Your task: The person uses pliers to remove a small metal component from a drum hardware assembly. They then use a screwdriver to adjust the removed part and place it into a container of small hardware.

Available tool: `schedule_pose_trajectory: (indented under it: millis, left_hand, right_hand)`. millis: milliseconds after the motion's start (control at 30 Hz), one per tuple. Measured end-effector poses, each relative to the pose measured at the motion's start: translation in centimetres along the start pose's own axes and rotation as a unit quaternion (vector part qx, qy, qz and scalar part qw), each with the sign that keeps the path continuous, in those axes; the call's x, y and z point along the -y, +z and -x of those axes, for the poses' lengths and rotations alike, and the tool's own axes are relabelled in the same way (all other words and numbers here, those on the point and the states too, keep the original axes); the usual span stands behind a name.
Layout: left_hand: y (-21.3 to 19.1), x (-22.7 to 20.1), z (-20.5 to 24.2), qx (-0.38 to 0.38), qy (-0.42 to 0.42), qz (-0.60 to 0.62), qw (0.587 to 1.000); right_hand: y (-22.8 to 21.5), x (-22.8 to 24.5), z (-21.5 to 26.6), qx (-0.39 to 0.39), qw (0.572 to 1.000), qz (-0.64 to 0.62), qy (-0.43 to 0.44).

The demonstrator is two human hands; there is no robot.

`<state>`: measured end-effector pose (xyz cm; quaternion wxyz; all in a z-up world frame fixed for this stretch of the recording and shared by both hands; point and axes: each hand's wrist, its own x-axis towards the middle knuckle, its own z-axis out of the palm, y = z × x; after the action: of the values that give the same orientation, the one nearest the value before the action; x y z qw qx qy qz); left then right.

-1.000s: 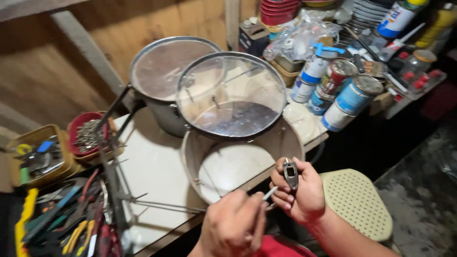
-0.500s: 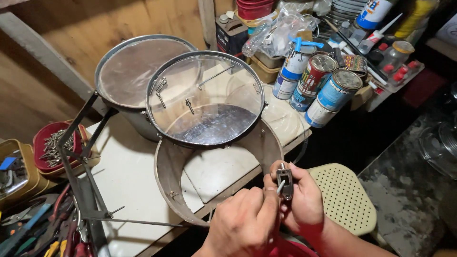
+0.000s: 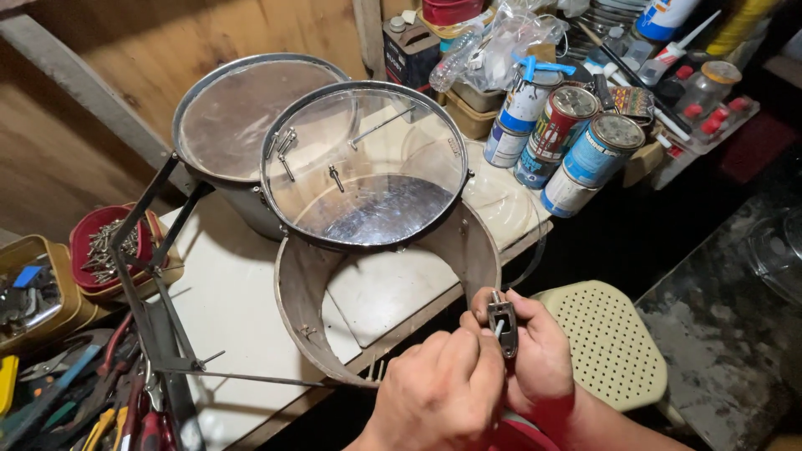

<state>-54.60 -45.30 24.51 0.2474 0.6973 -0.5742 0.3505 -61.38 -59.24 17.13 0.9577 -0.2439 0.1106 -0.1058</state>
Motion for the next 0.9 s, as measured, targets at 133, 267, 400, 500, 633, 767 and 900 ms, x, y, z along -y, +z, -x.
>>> schedule_pose_trajectory:
  millis: [133,267,400,500,633,767,900]
  left_hand:
    - [-0.1,-0.1,0.0,0.022,-0.008,-0.004,1.0]
    - [-0.1,-0.4,-0.2,-0.003,-0.012,-0.021,1.0]
    - [0.3,-0.7,0.2,-0.024,-0.007,-0.038,0.999]
    - [1.3,-1.0,1.1,-0.017,-0.003,-0.047,0.999]
    - [2.7,-0.9,2.9,0.076,-0.04,0.061,0.994]
    - [3.9,-1.0,3.9,0.124,-0.083,0.083,0.985]
    - [4.6,-1.2,3.9,0.15,-0.164,0.137,0.965]
  right_hand:
    - [-0.2,-0.7,0.3,-0.047,0.999,0.003,-0.013]
    - [0.1,-0.9,0.4,-0.027,0.999,-0.015,-0.01]
    - [0.2,-1.2,0.4,-0.026,0.999,0.017,-0.042]
    - [-0.4,-1.7,0.2,-0.073,0.985,0.125,-0.095]
    - [-2.0,-1.9,-0.3,-0.151,0.924,0.313,-0.158]
    - [-2.0,-1.7,-1.0,-0.125,0.885,0.405,-0.193]
    - [-1.9,-1.8,-1.7,-0.108,0.856,0.436,-0.256]
